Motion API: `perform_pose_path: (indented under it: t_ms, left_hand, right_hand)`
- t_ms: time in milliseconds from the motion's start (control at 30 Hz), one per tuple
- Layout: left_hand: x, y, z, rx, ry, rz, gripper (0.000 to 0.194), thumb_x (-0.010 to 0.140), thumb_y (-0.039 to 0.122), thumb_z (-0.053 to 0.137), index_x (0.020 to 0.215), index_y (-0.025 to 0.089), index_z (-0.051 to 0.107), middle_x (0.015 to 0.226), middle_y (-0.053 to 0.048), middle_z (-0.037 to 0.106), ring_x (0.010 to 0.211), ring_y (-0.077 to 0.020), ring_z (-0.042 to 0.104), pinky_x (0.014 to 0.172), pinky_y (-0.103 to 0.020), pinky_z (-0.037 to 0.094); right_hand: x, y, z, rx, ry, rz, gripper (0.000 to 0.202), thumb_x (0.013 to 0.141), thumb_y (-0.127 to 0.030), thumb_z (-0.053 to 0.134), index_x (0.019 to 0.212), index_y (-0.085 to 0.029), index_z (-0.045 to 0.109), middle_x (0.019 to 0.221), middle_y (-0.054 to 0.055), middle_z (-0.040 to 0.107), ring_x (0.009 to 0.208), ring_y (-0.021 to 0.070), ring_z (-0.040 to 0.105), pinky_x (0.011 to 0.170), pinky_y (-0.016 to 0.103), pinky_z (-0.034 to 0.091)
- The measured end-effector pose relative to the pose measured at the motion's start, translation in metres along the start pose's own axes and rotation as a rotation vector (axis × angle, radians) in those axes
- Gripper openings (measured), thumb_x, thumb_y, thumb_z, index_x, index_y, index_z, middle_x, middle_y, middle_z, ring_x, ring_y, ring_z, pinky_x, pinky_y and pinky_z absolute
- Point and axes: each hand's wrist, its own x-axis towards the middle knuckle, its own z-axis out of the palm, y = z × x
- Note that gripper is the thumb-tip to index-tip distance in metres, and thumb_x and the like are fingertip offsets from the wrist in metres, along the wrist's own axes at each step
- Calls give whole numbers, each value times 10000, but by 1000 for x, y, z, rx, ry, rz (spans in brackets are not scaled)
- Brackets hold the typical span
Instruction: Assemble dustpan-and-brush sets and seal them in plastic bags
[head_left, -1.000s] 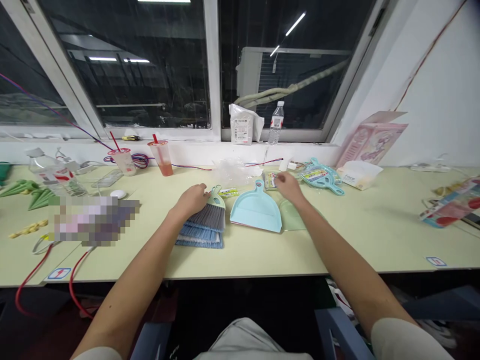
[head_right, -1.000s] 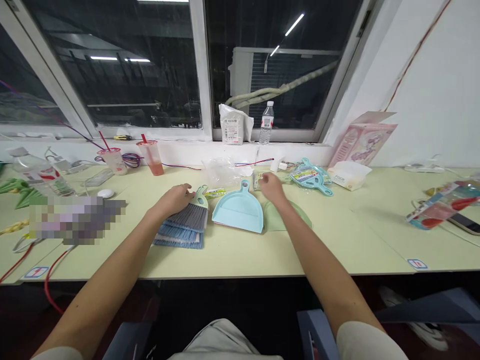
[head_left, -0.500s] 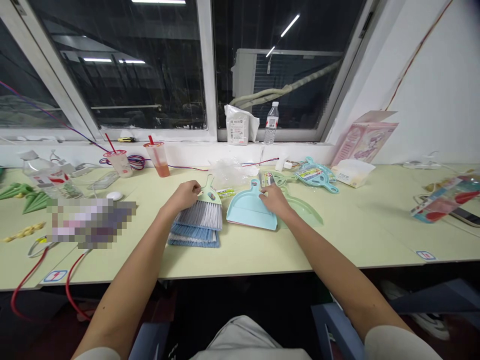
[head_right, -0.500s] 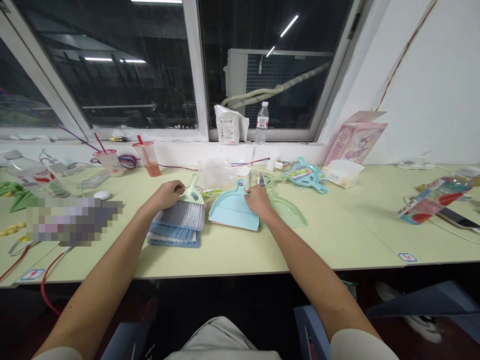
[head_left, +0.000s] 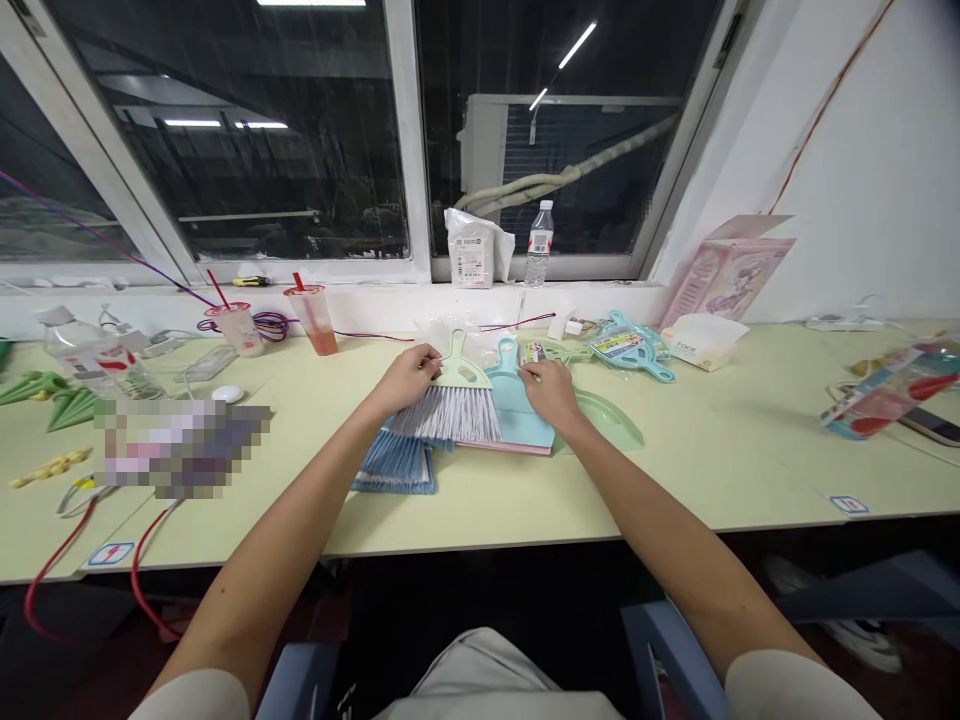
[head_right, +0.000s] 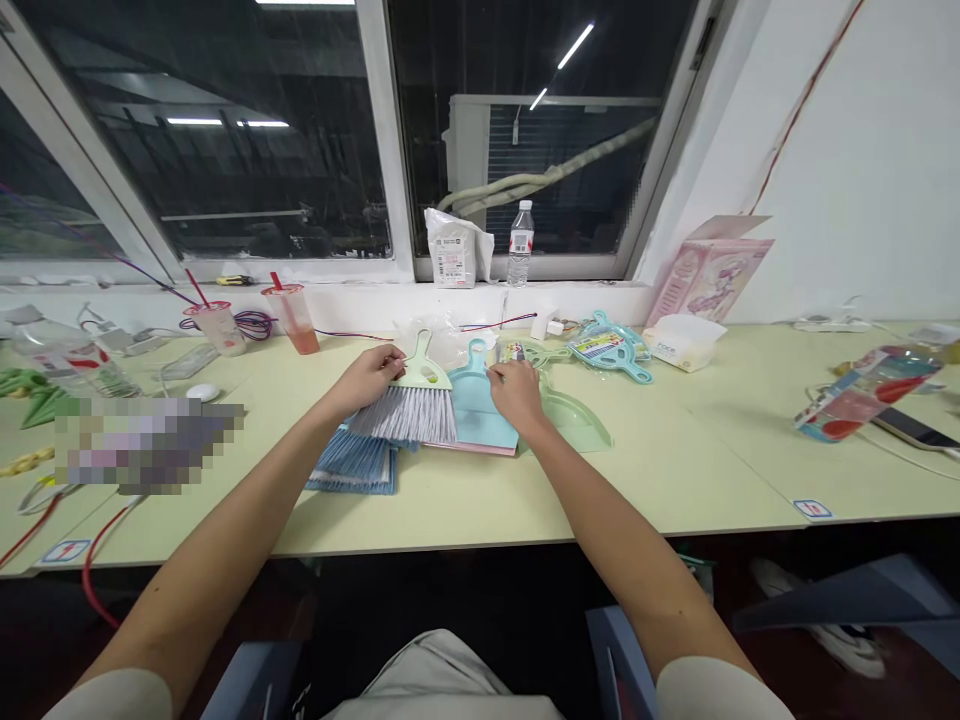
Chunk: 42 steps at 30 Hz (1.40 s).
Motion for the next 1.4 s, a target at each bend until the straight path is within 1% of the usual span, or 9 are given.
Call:
perform_pose_path:
  t_ms: [167,300,400,567,733,967,1133,1267,1400]
  left_hand:
    - [2,4,32,64,77,-9,118,937,262,464,875,214,553,836,-50,676,801,-213,624,770,-351,481]
    - [-1,15,57,220,189,109,90,914,181,488,841,227,510,931,-101,646,989,-262,602,895,-415,481]
    - [-2,18,68,234,170,122,94,926,174,483,854,234,493,929,-108,634,987,-272,593,887,-431,479]
    - [-6,12,69,113,95,21,62,960,264,490,905,237,483,861,-42,637,810,-221,597,744,-356,450]
    - [-13,12,61,-23,63,15,135,929,329,542,842,235,498,742,20,592,712,-176,562,674,-303,413]
    - [-14,18,61,-252,221,14,148,893,312,565,794,202,555,1171,-102,715,1075,-228,660,924,-352,488]
    - [-14,16,66,-245,243,37,179,907,339,567,797,198,580,1214,-106,699,1109,-232,657,960,-358,492]
    - [-19,15,72,-185,192,45,172,916,352,574,827,208,545,1219,-93,695,995,-212,677,905,-365,504]
    - [-21,15,73,-144,212,41,198,884,331,637,1024,227,543,1195,-97,701,1110,-229,659,939,-376,490]
  right_hand:
    - [-3,-16,-7,354,-7,-79,293,937,-416,543,872,-222,752,808,32,713,746,219,597,760,337,428]
    - [-3,-20,-2,560,-105,-40,308,906,-495,572,839,-217,686,723,6,624,664,186,518,686,320,401]
    - [-1,-18,3,633,-141,-9,380,898,-581,562,777,-224,613,664,-17,524,648,170,462,674,309,394]
    - [-2,-19,2,723,-184,25,436,859,-654,602,821,-221,639,816,15,627,812,198,564,782,313,449]
    - [-5,-23,-1,766,-327,-6,374,817,-580,706,896,-215,728,974,34,713,982,240,627,886,335,468]
    - [-3,-21,7,855,-206,158,425,812,-637,662,812,-221,748,879,32,733,993,262,653,915,376,484]
    - [-6,-31,-2,947,-230,293,546,826,-728,605,862,-209,769,857,53,748,938,258,675,893,370,496]
    - [-8,-34,-9,935,-341,155,482,765,-656,730,925,-204,774,907,47,744,940,256,666,846,345,500]
    - [-8,-32,-9,889,-364,50,420,700,-531,812,973,-215,764,954,17,731,923,232,647,837,327,488]
